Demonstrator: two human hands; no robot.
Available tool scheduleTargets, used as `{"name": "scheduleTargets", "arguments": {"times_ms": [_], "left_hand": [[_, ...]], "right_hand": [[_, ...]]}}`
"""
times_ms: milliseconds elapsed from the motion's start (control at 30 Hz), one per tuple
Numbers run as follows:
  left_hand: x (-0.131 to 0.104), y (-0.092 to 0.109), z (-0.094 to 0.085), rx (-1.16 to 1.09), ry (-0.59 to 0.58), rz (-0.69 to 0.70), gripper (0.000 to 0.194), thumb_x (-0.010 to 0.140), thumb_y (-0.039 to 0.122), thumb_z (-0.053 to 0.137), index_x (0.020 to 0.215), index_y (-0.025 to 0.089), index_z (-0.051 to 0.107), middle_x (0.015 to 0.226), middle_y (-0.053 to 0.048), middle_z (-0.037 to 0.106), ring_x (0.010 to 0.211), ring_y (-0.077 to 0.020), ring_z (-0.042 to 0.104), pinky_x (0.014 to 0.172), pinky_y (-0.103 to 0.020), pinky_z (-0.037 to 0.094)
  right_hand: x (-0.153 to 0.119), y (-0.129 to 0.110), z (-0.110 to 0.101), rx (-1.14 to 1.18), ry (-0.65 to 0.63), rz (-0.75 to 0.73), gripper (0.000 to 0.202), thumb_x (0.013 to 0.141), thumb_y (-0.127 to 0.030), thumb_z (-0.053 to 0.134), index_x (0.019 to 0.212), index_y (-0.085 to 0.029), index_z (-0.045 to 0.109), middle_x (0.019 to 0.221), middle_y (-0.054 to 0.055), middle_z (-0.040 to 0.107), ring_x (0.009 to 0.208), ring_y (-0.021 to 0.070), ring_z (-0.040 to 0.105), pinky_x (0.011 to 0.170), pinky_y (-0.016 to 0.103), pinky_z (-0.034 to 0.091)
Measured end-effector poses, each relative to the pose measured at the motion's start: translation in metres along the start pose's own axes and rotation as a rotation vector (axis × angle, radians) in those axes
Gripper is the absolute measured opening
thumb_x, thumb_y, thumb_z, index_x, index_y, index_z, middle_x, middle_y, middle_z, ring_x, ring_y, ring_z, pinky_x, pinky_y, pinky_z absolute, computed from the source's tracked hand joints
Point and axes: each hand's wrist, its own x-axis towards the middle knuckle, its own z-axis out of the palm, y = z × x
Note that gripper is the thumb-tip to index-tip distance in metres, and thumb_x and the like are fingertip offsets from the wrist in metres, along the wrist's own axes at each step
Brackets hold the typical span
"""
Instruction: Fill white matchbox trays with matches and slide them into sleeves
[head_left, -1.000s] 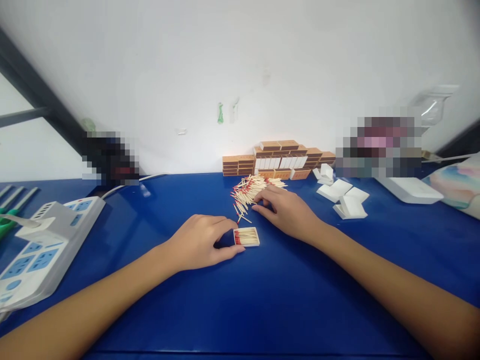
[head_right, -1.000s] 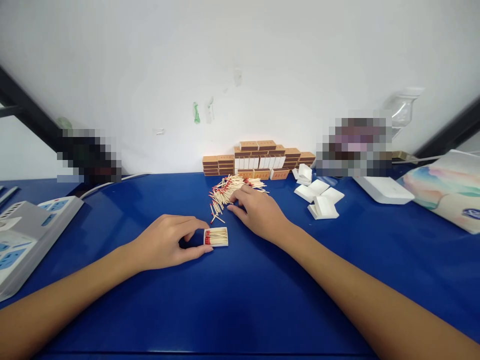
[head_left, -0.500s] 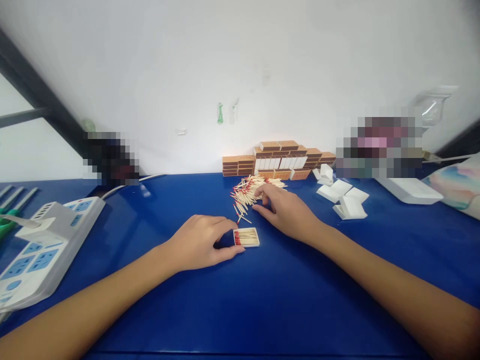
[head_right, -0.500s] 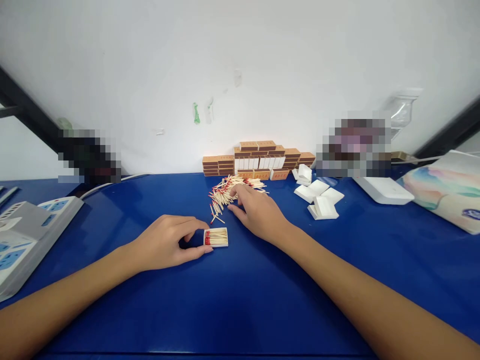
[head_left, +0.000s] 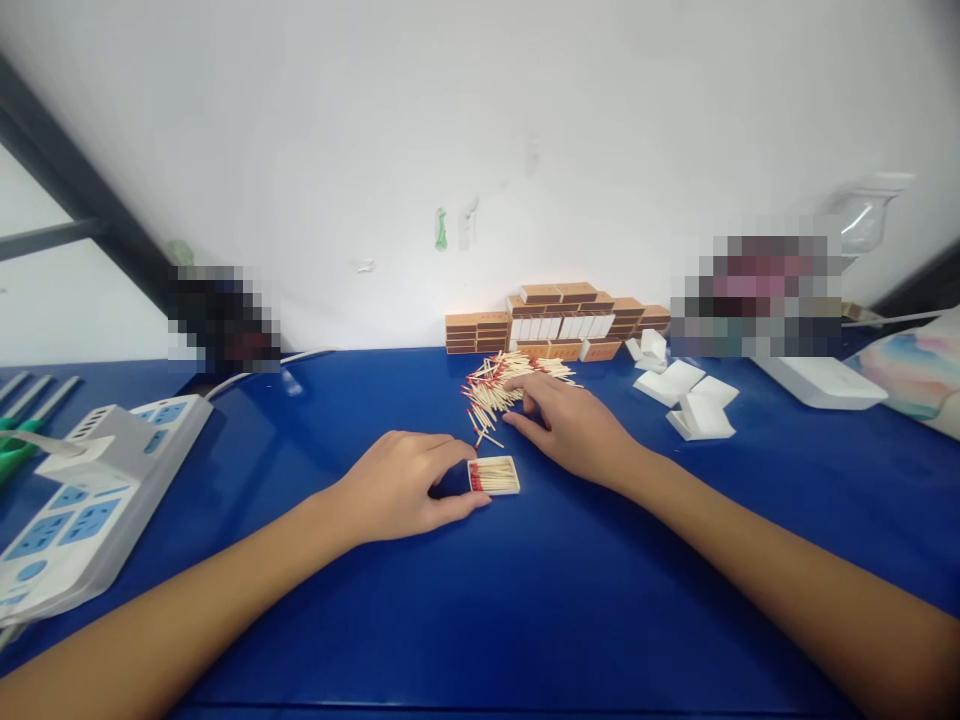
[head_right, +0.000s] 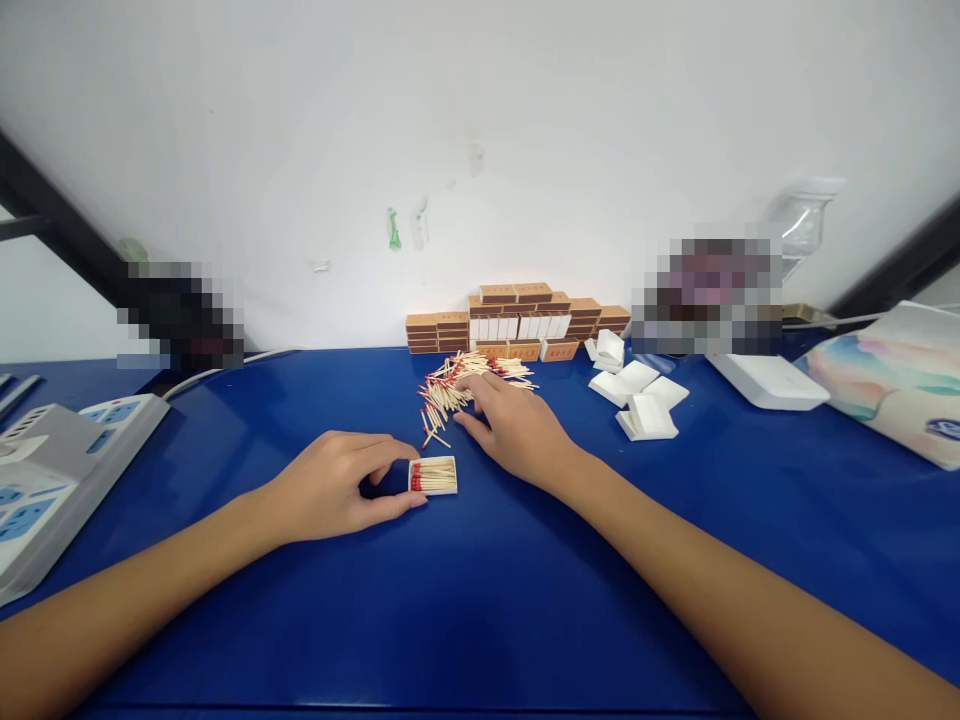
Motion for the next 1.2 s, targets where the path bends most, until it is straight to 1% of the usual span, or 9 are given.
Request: {"name": "scheduleTargets", "arguments": {"times_ms": [200, 367, 533, 700, 867, 967, 1067, 1200], "left_hand": [[-0.0002, 0.001, -0.0005, 0.001, -0.006, -0.006, 0.034, 0.097, 0.049, 0.066, 0.111, 0.019, 0.072, 0.077, 0.002, 0.068, 0.061, -0.0124, 0.061, 0.058, -0.026, 0.043], [0.0002, 0.0005, -0.0003, 0.002, -0.001, -0.002, 0.034, 0.096, 0.049, 0.067, 0.111, 0.018, 0.073, 0.078, 0.001, 0.068, 0.061, -0.0128, 0.06, 0.059, -0.026, 0.043], [-0.0006, 0.001, -0.0009, -0.002, -0.011, -0.004, 0.034, 0.096, 0.048, 0.067, 0.111, 0.018, 0.073, 0.077, 0.001, 0.068, 0.06, -0.0127, 0.06, 0.059, -0.026, 0.042], [-0.0009, 0.0005, -0.0006, -0.002, -0.006, 0.002, 0.034, 0.097, 0.048, 0.067, 0.111, 0.018, 0.073, 0.076, 0.002, 0.067, 0.06, -0.0123, 0.059, 0.058, -0.026, 0.042], [-0.0003, 0.0003, -0.0004, 0.002, -0.004, 0.001, 0.034, 0.097, 0.049, 0.067, 0.11, 0.019, 0.072, 0.076, 0.001, 0.068, 0.06, -0.0124, 0.06, 0.059, -0.026, 0.042], [-0.0004, 0.001, -0.0007, -0.002, -0.005, -0.005, 0.033, 0.096, 0.049, 0.067, 0.11, 0.019, 0.072, 0.077, 0.001, 0.068, 0.061, -0.0126, 0.06, 0.059, -0.025, 0.043], [-0.0007, 0.0012, -0.0009, -0.002, -0.007, -0.004, 0.033, 0.097, 0.049, 0.066, 0.11, 0.019, 0.072, 0.076, 0.001, 0.068, 0.061, -0.0126, 0.061, 0.059, -0.025, 0.043], [-0.0006, 0.0002, -0.0005, 0.003, 0.0, -0.004, 0.034, 0.097, 0.05, 0.065, 0.111, 0.019, 0.071, 0.077, 0.001, 0.069, 0.062, -0.0127, 0.062, 0.059, -0.025, 0.043]], "right_hand": [[-0.0001, 0.0001, -0.0004, -0.004, -0.007, 0.002, 0.023, 0.1, -0.033, 0.06, 0.12, -0.022, 0.058, 0.103, 0.007, 0.07, 0.079, 0.0201, 0.063, 0.066, 0.033, 0.043], [-0.0005, 0.0007, 0.0004, 0.003, 0.01, -0.004, 0.024, 0.1, -0.033, 0.059, 0.121, -0.022, 0.06, 0.101, 0.007, 0.07, 0.08, 0.0206, 0.064, 0.069, 0.033, 0.046], [-0.0008, -0.0001, -0.0007, 0.014, 0.005, 0.017, 0.025, 0.099, -0.031, 0.062, 0.121, -0.02, 0.06, 0.098, 0.006, 0.069, 0.076, 0.0199, 0.063, 0.067, 0.033, 0.045], [-0.0001, -0.0003, -0.0023, 0.013, -0.002, 0.003, 0.023, 0.1, -0.031, 0.061, 0.121, -0.021, 0.062, 0.099, 0.006, 0.069, 0.076, 0.0192, 0.062, 0.068, 0.033, 0.045], [0.0006, 0.0008, -0.0025, 0.005, -0.012, -0.04, 0.013, 0.102, -0.031, 0.059, 0.108, -0.022, 0.066, 0.097, 0.005, 0.066, 0.077, 0.0183, 0.061, 0.069, 0.032, 0.044], [0.0005, 0.0011, -0.0021, 0.012, -0.017, -0.035, 0.012, 0.102, -0.031, 0.059, 0.102, -0.022, 0.067, 0.095, 0.005, 0.065, 0.077, 0.0182, 0.061, 0.069, 0.032, 0.044], [0.0005, 0.0009, -0.0019, 0.018, -0.015, -0.031, 0.01, 0.101, -0.031, 0.06, 0.099, -0.022, 0.065, 0.093, 0.004, 0.065, 0.076, 0.0181, 0.06, 0.068, 0.031, 0.043], [0.0006, 0.0007, -0.0016, 0.034, -0.002, -0.022, 0.008, 0.1, -0.031, 0.061, 0.101, -0.022, 0.063, 0.094, 0.004, 0.066, 0.076, 0.0181, 0.06, 0.068, 0.031, 0.043]]}}
